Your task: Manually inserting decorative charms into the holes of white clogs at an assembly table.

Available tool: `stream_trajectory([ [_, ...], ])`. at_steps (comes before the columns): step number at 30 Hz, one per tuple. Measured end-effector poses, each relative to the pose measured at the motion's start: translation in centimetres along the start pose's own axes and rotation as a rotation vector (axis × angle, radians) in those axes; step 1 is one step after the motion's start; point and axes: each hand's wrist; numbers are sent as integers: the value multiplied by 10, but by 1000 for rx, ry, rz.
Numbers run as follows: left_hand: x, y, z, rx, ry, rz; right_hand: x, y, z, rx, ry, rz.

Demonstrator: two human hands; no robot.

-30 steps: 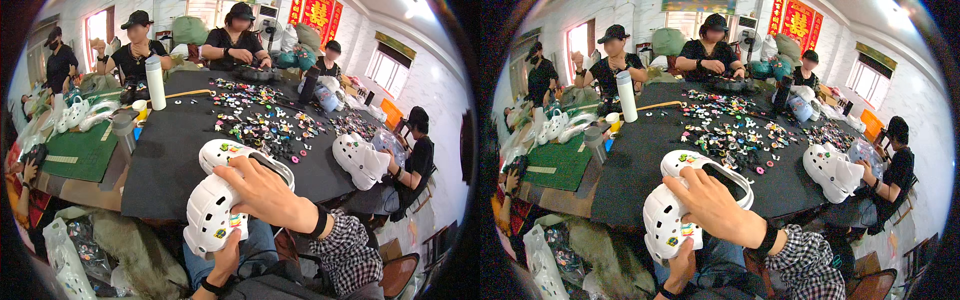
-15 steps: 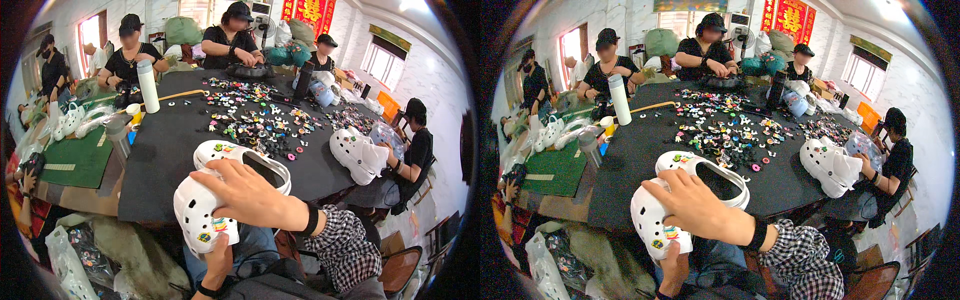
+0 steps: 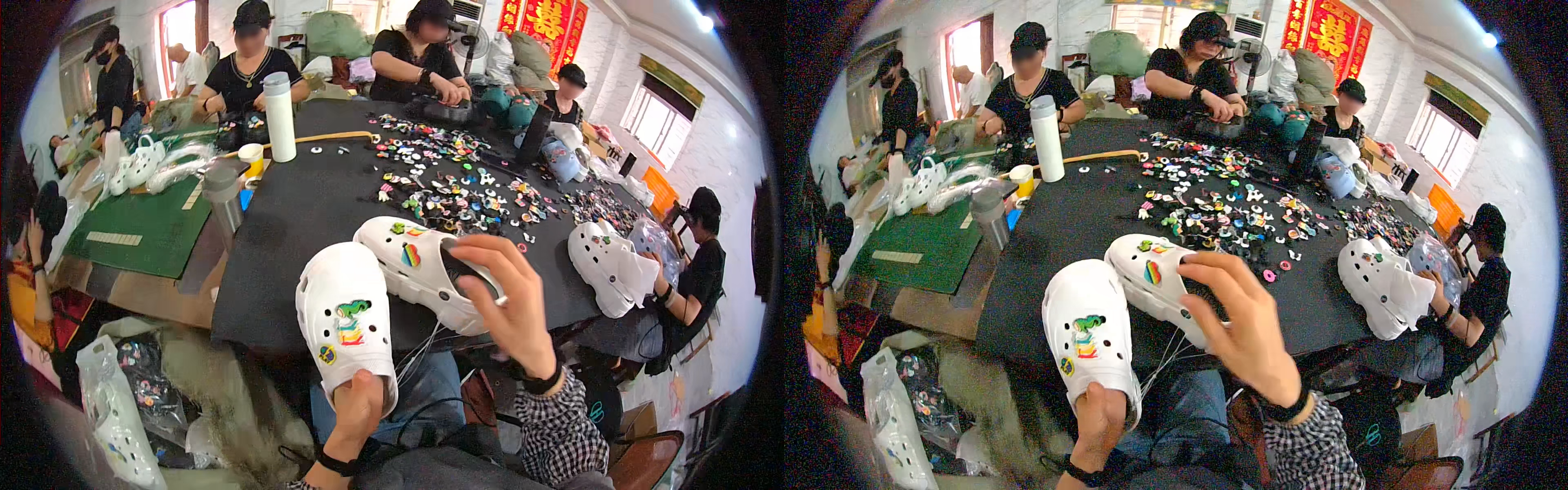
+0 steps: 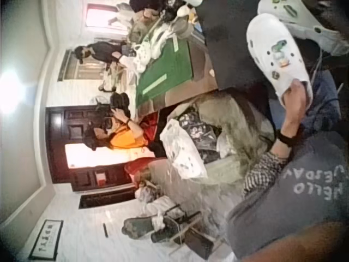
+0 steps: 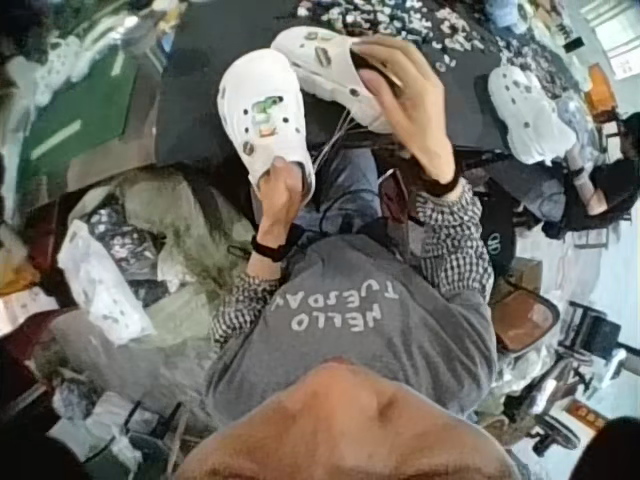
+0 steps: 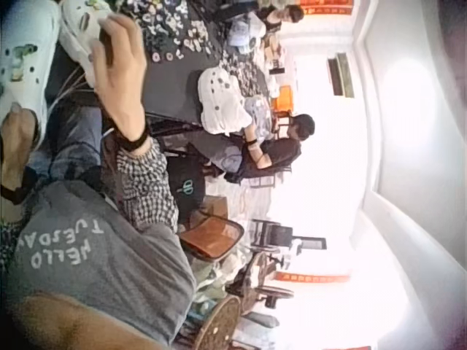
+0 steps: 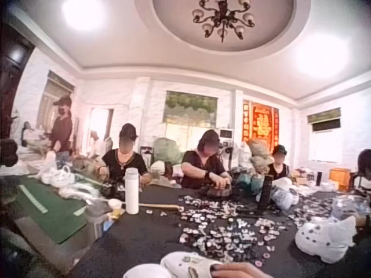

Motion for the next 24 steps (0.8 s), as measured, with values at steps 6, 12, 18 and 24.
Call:
stream_trajectory([
  [6, -2, 1, 12, -60, -66, 140, 26, 43, -20, -175, 91, 78],
  [12, 2, 12, 20, -35, -26, 63, 39, 60, -19, -375, 281, 56],
  [18, 11, 8, 25, -165, -229, 8, 42, 73, -12, -338, 385, 6],
  [24, 18, 6, 27, -149, -281, 25, 26, 87, 5, -274, 388, -78],
])
Point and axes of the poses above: each hand's wrist, its own y-axis away from the middle knuckle, its own z-axis out of the palm, x = y × z, and after that the axes turned 7 degrees about -x, right-handed
